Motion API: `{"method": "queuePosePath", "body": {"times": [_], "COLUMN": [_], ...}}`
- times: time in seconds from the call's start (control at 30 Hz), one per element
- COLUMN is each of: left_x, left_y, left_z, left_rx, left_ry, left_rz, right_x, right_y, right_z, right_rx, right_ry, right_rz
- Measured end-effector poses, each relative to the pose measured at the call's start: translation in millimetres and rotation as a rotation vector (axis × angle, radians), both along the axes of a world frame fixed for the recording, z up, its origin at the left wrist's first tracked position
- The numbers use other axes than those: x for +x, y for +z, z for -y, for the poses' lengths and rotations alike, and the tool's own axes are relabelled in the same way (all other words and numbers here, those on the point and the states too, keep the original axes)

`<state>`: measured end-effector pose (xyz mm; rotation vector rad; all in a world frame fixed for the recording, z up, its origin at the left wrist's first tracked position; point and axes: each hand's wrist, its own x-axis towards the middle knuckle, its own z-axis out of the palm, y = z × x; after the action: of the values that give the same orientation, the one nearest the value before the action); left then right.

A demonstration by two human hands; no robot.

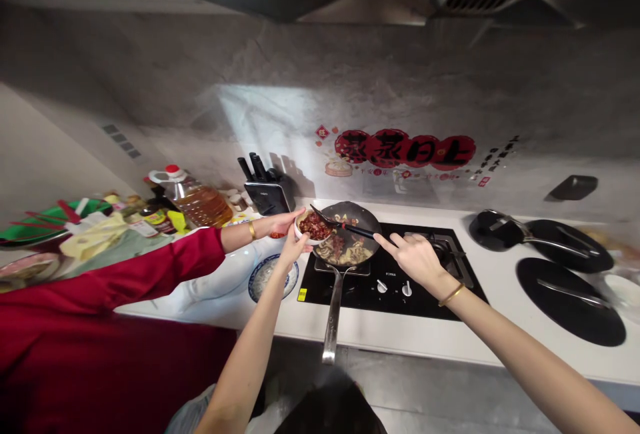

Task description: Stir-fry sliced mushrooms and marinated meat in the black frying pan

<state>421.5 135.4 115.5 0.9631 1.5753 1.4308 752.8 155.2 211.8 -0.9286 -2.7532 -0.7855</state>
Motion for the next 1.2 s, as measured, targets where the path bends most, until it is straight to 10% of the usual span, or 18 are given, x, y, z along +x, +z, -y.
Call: {"method": "queuePosePath", "body": {"times": [0.47, 0.93, 1.07, 1.2], "left_x": [-5.1, -2.3, -5.9, -17.9], "left_y": [-5.1, 13.8, 13.5, 24.6], "left_z": [-4.2, -7.9, -7.6, 0.5], "left_rx": [0.032, 0.091, 0.114, 0.176], "left_ry": [0.018, 0.048, 0.061, 0.174], "left_rz": [0.141, 0.339, 0.424, 0.441], "right_x": [24.3, -8.6, -8.7, -10.7], "right_y": [-33.6, -109.7, -106.0, -105.5], "right_z": [4.7, 39.3, 36.6, 20.0], "right_rx": [-0.274, -2.266, -2.360, -2.002], "right_ry": [-0.284, -0.575, -0.603, -0.672], "right_rz": [-0.416, -1.687, -1.675, -1.399]}}
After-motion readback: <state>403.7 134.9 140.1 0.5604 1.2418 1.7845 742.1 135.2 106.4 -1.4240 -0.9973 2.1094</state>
